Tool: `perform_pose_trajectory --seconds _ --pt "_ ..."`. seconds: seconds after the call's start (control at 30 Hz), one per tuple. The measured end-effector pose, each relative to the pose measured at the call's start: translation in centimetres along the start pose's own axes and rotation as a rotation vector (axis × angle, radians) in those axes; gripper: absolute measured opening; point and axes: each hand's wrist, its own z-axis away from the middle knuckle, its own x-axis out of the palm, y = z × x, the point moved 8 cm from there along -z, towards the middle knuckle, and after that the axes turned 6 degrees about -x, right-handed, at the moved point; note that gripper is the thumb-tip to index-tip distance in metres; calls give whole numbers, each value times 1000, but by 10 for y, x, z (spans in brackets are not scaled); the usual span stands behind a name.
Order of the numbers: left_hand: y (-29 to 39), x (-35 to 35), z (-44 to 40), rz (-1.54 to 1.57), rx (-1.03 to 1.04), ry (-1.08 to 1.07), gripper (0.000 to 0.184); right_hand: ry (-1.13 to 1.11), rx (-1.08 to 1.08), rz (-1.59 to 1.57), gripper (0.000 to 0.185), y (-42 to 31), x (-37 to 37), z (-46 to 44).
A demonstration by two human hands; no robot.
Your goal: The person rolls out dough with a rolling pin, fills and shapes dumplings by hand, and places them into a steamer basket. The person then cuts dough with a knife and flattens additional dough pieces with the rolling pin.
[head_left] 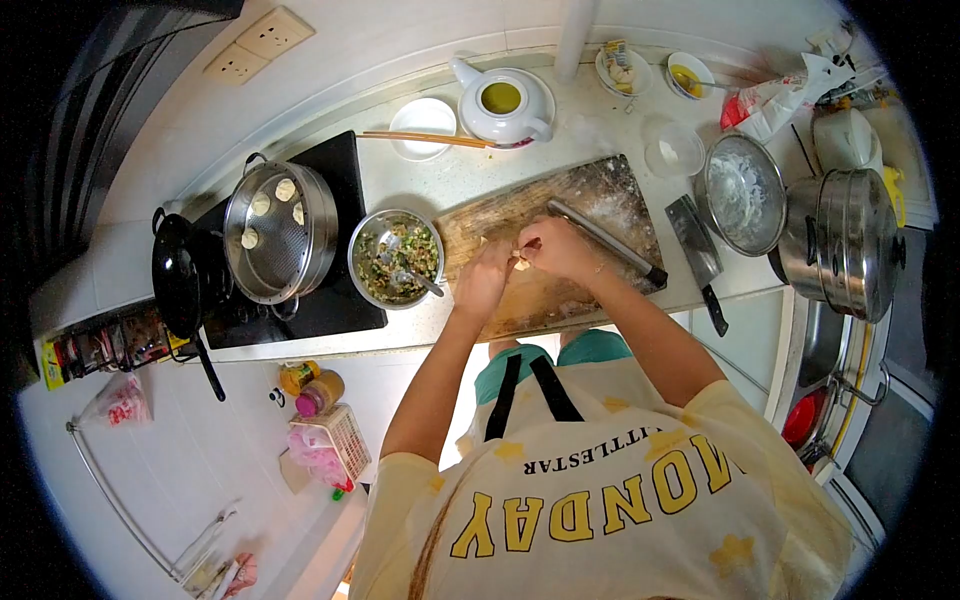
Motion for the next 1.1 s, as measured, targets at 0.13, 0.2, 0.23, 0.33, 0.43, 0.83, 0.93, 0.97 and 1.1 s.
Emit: perform_pose_trajectory --seconds 0.13,0.2,0.23,0.33,0.43,0.83,0.93,0.97,1.1 --pt "6 -2 0 -19 66 -24 18 86 74 -219 13 20 8 6" --pt "3 3 0 -36 87 -47 21 114 116 -322 16 31 11 12" --pt "2 5 0 -44 97 -60 22 113 110 -334 17 33 10 16" --pt "6 3 1 -17 131 -61 22 14 76 -283 17 9 -3 24" --pt "2 11 1 -69 178 -81 20 -2 80 -309 19 -1 -6 33" --pt "9 -2 -2 171 -54 -25 27 104 35 -37 15 2 -4 30" --pt "3 12 -2 173 -171 -68 28 134 134 -124 17 11 2 30" --pt "2 14 -1 177 -185 -62 27 146 180 -160 18 15 3 30" --pt "6 11 0 173 -185 -32 24 333 264 -363 21 34 2 39"
